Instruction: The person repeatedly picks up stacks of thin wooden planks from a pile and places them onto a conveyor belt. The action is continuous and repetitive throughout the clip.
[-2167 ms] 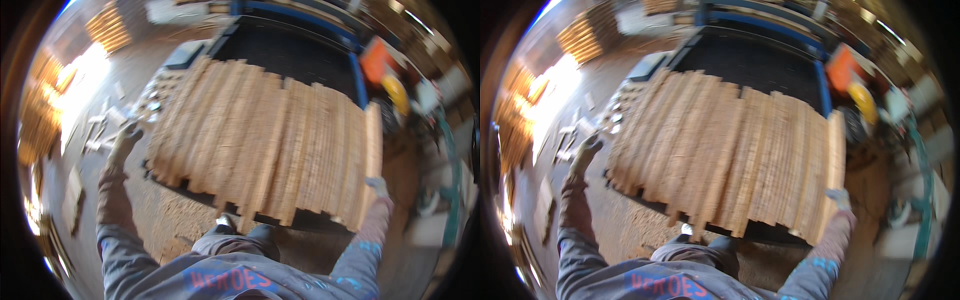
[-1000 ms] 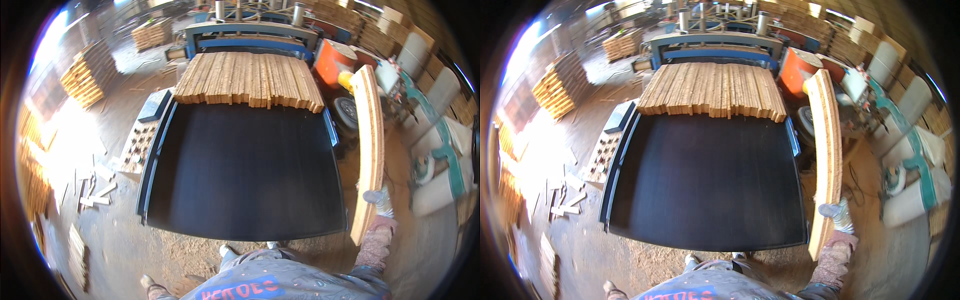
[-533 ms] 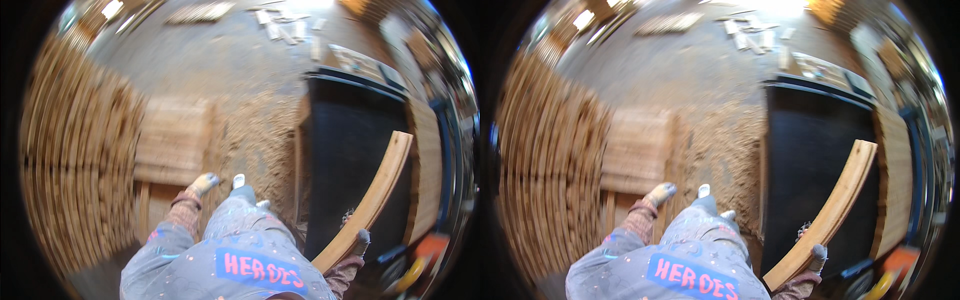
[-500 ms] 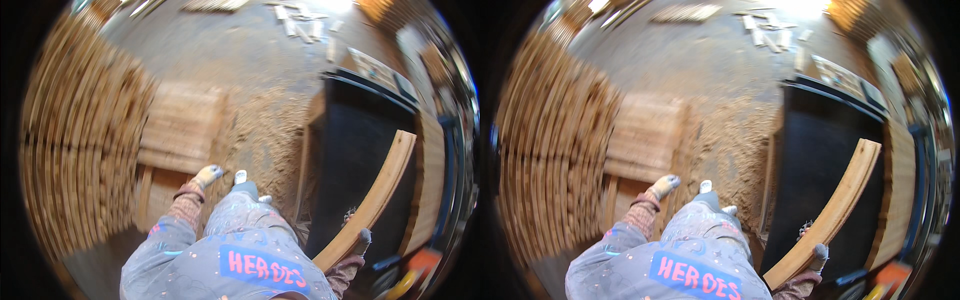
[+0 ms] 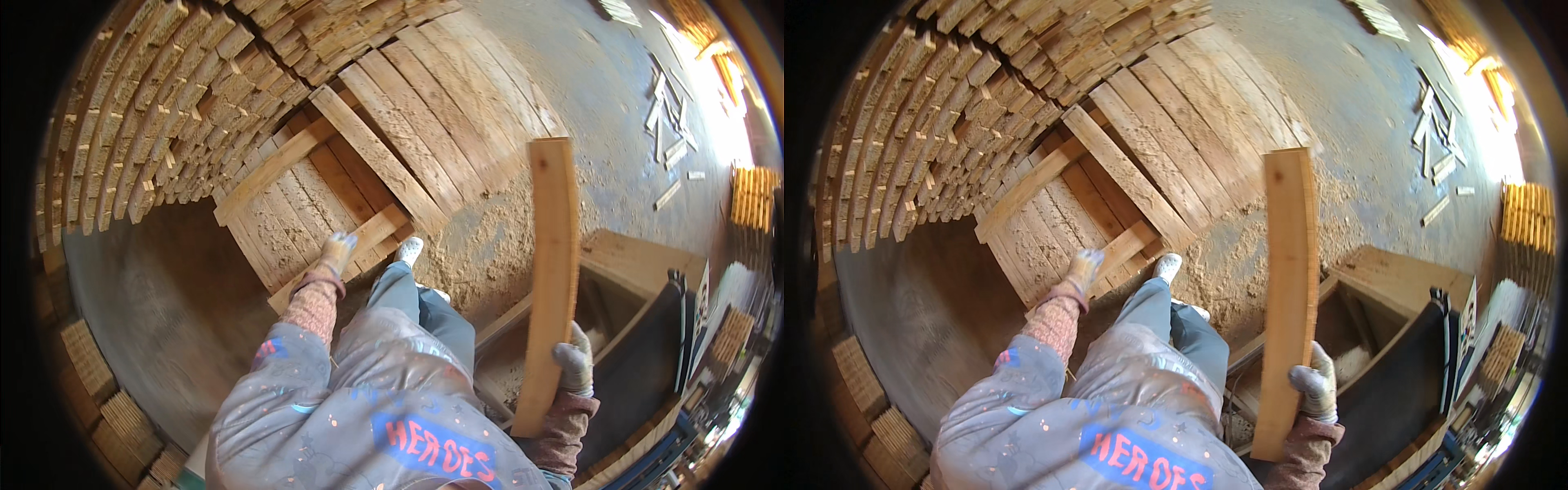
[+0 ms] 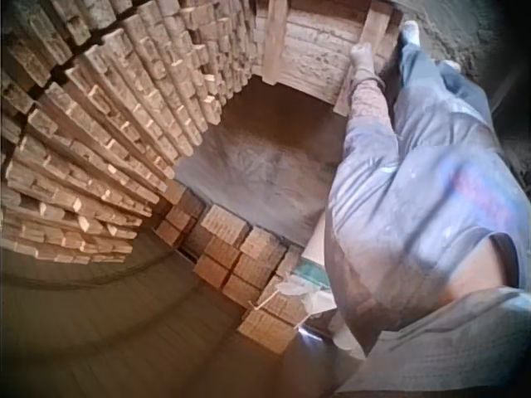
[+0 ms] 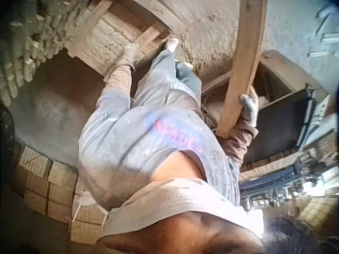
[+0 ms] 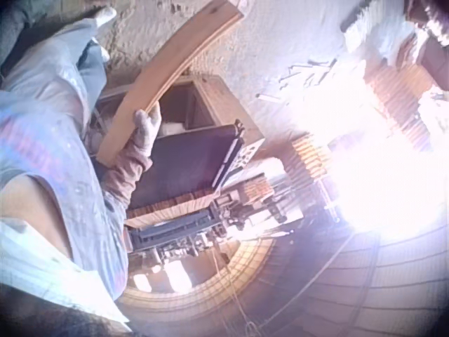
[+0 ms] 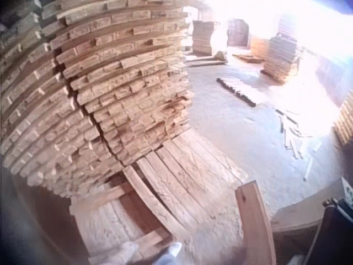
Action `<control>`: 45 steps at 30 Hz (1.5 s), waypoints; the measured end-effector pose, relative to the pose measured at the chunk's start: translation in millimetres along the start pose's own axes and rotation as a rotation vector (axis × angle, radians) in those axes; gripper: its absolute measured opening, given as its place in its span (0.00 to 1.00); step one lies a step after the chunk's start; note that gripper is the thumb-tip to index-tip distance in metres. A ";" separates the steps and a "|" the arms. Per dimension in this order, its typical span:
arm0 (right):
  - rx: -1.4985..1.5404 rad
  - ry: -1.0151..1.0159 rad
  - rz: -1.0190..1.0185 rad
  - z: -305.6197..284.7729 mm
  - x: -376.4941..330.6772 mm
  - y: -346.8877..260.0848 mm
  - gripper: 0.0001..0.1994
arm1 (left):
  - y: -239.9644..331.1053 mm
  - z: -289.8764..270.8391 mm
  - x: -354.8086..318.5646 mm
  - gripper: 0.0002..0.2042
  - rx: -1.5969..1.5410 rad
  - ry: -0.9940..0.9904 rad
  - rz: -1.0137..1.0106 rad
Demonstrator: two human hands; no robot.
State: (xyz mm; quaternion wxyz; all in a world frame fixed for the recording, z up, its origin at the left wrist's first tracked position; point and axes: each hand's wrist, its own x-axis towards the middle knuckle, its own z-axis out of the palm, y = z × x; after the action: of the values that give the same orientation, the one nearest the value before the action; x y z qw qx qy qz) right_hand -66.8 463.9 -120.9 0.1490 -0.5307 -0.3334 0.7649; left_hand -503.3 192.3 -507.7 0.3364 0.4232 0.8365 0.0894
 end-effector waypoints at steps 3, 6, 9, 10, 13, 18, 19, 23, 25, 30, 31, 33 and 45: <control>-0.085 -0.065 0.104 48.4 55.6 7.4 0.38 | 55.5 -21.5 87.2 0.31 -0.996 0.230 -0.502; -0.182 -0.091 0.136 77.7 105.7 16.5 0.40 | 94.2 -51.5 172.0 0.51 -1.133 0.389 -0.698; -0.410 -0.147 0.083 95.2 167.7 28.2 0.36 | 123.3 -65.0 190.5 0.36 -1.335 0.598 -0.653; -0.447 -0.194 0.103 108.6 189.7 29.8 0.34 | 112.8 -58.7 182.4 0.33 -1.397 0.572 -0.549; -0.466 -0.322 0.032 154.8 264.5 54.8 0.30 | 125.1 -62.9 141.9 0.22 -1.334 0.699 -0.607; -0.667 -0.391 -0.263 252.7 321.0 173.6 0.35 | 78.0 -48.7 41.4 0.25 -1.163 0.742 -0.699; -0.939 -0.536 -0.367 264.3 328.5 198.2 0.42 | 58.9 -35.9 38.8 0.31 -1.122 0.814 -0.685; -1.326 -0.702 -0.301 274.0 325.0 233.7 0.42 | 71.7 -47.9 65.9 0.61 -0.700 0.707 -0.919; -1.466 -0.824 -0.304 257.6 360.5 215.3 0.38 | 77.0 -50.3 68.7 0.61 -0.681 0.713 -0.945; -1.858 -0.054 -0.955 301.7 439.5 121.1 0.51 | 69.5 -37.4 54.6 0.51 -0.785 0.975 -0.744; -1.876 -0.006 -0.992 312.3 458.1 117.0 0.49 | 56.3 -26.9 48.2 0.49 -0.823 1.000 -0.716; -2.002 0.027 -0.942 317.1 494.5 121.3 0.47 | 51.0 -31.1 50.2 0.48 -0.820 1.010 -0.710; -0.964 -0.627 -0.495 381.4 356.0 272.2 0.26 | -0.9 -76.4 8.2 0.54 -1.278 0.870 -0.783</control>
State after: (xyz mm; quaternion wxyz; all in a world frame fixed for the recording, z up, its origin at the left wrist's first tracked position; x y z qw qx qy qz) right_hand -519.7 337.2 -474.5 -0.0392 -0.1957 -0.7821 0.5904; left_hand -556.1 208.3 -454.2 0.1665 -0.2371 0.7659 0.5739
